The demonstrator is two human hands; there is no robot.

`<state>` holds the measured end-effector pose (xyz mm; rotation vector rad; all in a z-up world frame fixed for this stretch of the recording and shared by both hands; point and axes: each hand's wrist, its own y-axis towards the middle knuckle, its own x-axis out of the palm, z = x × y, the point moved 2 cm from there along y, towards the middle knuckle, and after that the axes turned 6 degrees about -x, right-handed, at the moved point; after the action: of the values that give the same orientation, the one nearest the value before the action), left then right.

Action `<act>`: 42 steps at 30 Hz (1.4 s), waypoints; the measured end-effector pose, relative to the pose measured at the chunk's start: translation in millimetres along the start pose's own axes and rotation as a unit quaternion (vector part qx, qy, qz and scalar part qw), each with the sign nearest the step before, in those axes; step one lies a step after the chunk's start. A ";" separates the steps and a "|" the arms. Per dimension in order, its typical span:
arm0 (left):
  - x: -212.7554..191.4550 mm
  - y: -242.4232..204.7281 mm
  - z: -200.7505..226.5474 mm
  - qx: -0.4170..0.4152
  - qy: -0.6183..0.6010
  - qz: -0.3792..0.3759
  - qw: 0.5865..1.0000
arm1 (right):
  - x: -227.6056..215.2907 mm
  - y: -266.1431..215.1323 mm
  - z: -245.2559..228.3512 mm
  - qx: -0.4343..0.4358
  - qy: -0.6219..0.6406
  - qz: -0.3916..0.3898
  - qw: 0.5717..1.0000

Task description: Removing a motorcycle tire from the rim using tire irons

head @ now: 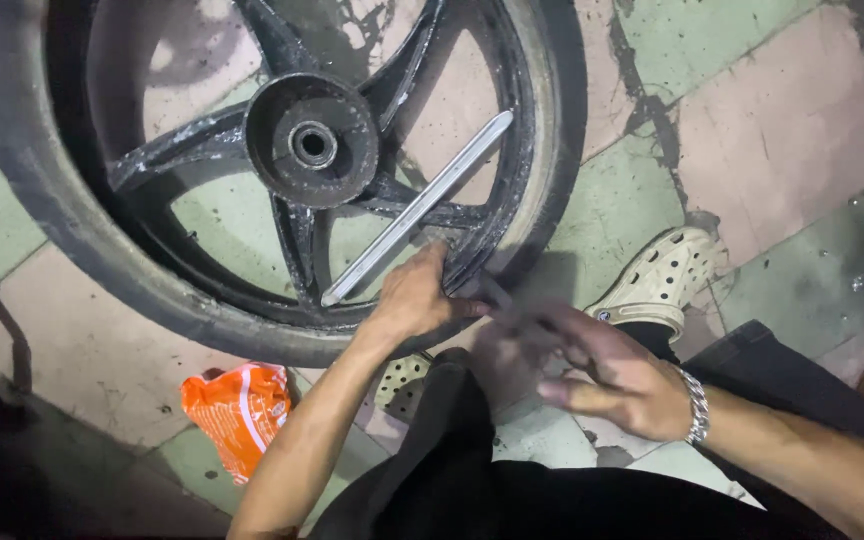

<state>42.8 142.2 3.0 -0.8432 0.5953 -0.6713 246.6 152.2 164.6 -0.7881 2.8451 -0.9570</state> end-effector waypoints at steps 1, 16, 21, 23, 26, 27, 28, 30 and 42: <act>17.6 12.1 -18.5 0.006 0.028 0.002 1.000 | 4.7 11.9 -5.8 -0.065 -0.056 -0.052 0.995; 32.8 -108.3 -84.2 0.119 0.207 0.336 0.911 | 109.6 131.1 81.3 -0.285 -0.567 -0.050 0.771; 44.5 -102.1 -99.9 0.208 0.205 0.402 0.868 | 112.6 117.2 119.4 -0.225 -0.597 -0.184 0.748; 51.3 -99.4 -105.2 0.183 0.194 0.392 0.880 | 119.8 126.2 110.9 0.004 -0.507 -0.077 0.858; 48.3 -97.0 -100.1 0.186 0.185 0.393 0.881 | 114.8 135.3 111.5 -0.275 -0.751 0.067 0.597; 52.3 -92.6 -106.1 0.185 0.184 0.394 0.881 | 113.0 139.0 116.3 -0.276 -0.751 0.065 0.596; 55.5 -86.4 -111.5 0.186 0.196 0.385 0.883 | 111.5 143.5 119.1 -0.319 -0.739 0.067 0.589; 49.3 -83.8 -107.1 0.185 0.209 0.378 0.883 | 109.3 150.3 113.1 -0.366 -0.725 0.067 0.580; 49.8 -79.2 -77.7 0.186 0.171 0.333 0.909 | 132.1 147.4 -70.8 -0.308 -0.245 0.046 0.918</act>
<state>-3.0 30.4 16.5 -0.1277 0.9752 -0.2802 51.2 228.9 153.2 -0.7707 2.6691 0.1771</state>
